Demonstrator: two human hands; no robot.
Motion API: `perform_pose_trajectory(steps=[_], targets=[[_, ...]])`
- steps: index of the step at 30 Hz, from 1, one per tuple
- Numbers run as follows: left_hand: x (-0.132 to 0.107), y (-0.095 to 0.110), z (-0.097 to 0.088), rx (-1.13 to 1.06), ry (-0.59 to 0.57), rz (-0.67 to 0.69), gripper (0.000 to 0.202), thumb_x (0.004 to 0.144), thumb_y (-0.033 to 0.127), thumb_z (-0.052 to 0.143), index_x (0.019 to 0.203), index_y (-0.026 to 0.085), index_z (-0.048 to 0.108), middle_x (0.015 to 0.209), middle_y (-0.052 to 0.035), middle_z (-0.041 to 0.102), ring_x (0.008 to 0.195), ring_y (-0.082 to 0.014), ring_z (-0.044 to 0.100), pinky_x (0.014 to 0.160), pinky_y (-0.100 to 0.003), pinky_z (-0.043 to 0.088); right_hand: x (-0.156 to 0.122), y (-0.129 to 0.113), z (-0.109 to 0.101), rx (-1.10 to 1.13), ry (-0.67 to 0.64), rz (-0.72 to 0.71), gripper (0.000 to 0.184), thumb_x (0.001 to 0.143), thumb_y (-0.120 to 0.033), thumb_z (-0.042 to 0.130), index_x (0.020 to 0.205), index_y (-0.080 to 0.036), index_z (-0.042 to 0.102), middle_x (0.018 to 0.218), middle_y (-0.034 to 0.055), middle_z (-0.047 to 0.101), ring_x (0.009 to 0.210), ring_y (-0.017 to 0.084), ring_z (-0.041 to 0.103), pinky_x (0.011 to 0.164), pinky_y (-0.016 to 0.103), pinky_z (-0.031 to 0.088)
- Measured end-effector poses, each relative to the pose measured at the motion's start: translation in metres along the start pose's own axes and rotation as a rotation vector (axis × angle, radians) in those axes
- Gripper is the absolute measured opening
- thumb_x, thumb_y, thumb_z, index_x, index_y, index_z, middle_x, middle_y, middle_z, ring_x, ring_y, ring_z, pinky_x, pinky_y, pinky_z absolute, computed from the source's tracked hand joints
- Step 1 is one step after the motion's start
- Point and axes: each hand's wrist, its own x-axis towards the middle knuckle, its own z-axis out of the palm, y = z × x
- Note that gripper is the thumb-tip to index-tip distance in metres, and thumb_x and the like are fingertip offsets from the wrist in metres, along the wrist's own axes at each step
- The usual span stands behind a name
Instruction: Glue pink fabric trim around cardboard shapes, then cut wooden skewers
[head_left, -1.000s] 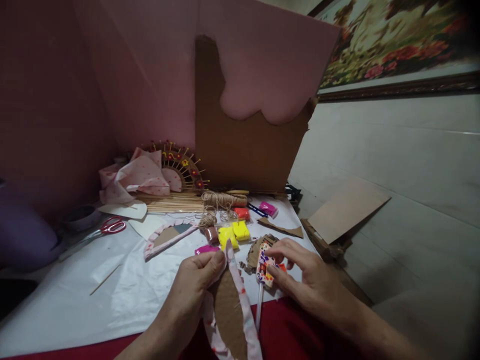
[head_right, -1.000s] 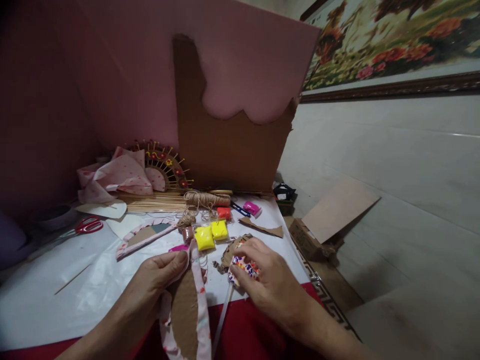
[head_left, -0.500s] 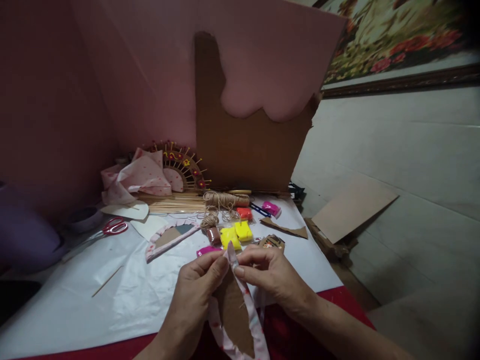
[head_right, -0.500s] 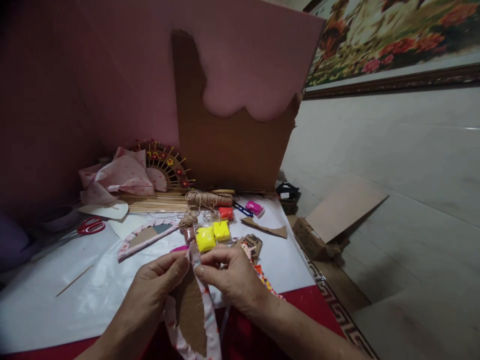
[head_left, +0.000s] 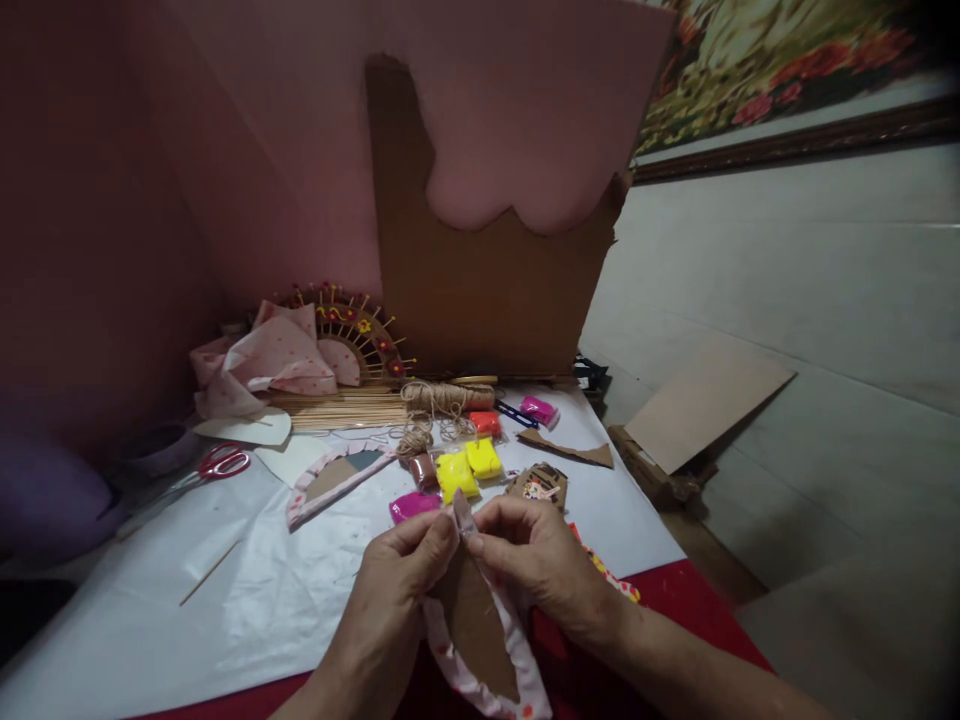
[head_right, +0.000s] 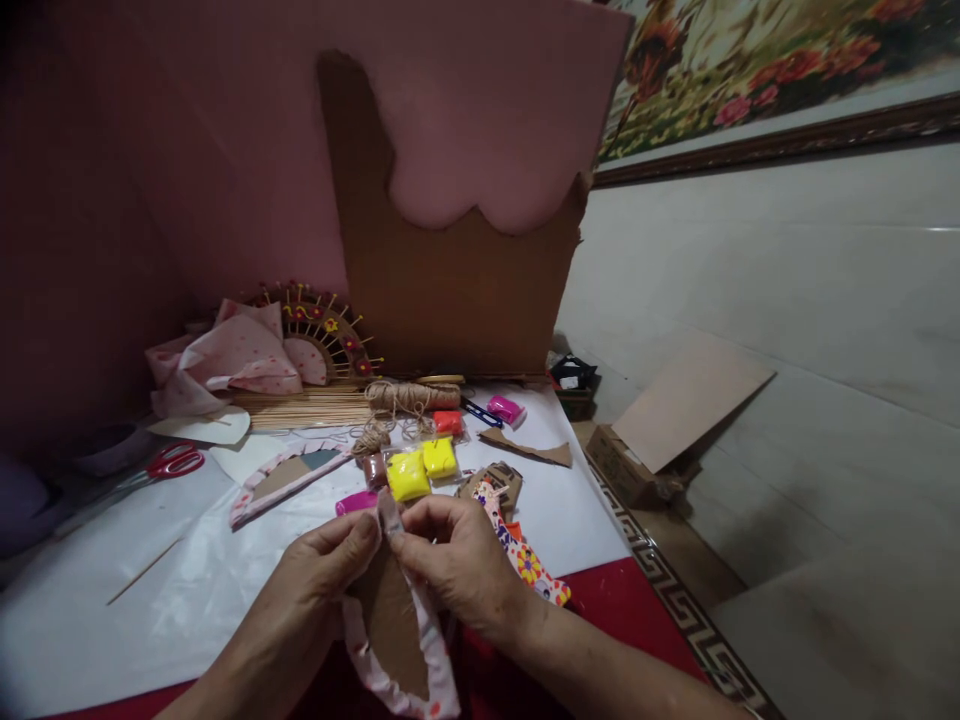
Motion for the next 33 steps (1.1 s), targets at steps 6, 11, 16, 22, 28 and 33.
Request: perform_pose_trajectory(steps=[6,11,16,22,28,33], targets=[[-0.007,0.007,0.005,0.073,0.024,0.025,0.036,0.069,0.034,0.072,0.101,0.019,0.068,0.081,-0.0054,0.071,0.064,-0.0135,0.062,0.056,-0.021,0.045,-0.002,-0.001,-0.002,0.03,0.007,0.005,0.028,0.063,-0.034,0.075,0.068,-0.01,0.061,0.059,-0.0032,0.054,0.053,0.006,0.043,0.052,0.02,0.034],[-0.008,0.008,0.004,0.154,0.092,0.054,0.027,0.074,0.03,0.067,0.098,0.02,0.068,0.092,-0.006,0.07,0.083,-0.0176,0.062,0.066,-0.022,0.046,-0.003,-0.001,-0.006,0.042,-0.037,0.048,0.029,0.063,-0.036,0.075,0.066,-0.011,0.061,0.056,-0.0042,0.052,0.051,0.006,0.042,0.051,0.02,0.032],[-0.006,0.009,0.003,0.21,0.082,0.098,0.029,0.068,0.035,0.073,0.092,0.019,0.068,0.091,-0.0045,0.069,0.083,-0.0168,0.06,0.068,-0.022,0.046,-0.004,-0.001,-0.006,0.019,-0.063,0.056,0.023,0.064,-0.031,0.074,0.066,-0.012,0.062,0.055,-0.0049,0.051,0.051,0.006,0.041,0.048,0.019,0.029],[-0.007,0.012,0.009,0.255,0.15,0.118,0.025,0.068,0.036,0.072,0.082,0.015,0.071,0.075,-0.0025,0.069,0.065,-0.0108,0.056,0.059,-0.019,0.043,-0.004,0.004,-0.007,0.012,-0.086,0.046,0.019,0.067,-0.03,0.07,0.068,-0.013,0.062,0.061,-0.0029,0.055,0.055,0.008,0.046,0.052,0.02,0.034],[-0.005,0.014,0.005,0.339,0.169,0.185,0.015,0.07,0.028,0.069,0.079,0.016,0.071,0.077,-0.0021,0.07,0.071,-0.013,0.058,0.063,-0.019,0.044,-0.003,0.004,-0.009,0.004,-0.079,0.083,0.021,0.066,-0.031,0.071,0.069,-0.012,0.062,0.058,-0.0035,0.053,0.053,0.007,0.044,0.052,0.021,0.032],[-0.003,0.014,-0.002,0.616,0.109,0.425,0.009,0.074,0.021,0.062,0.079,0.02,0.071,0.084,-0.0019,0.069,0.081,-0.0157,0.061,0.071,-0.022,0.045,-0.004,0.003,-0.01,0.019,-0.084,0.104,0.017,0.066,-0.029,0.068,0.068,-0.013,0.063,0.055,-0.0044,0.05,0.05,0.007,0.041,0.051,0.022,0.031]])
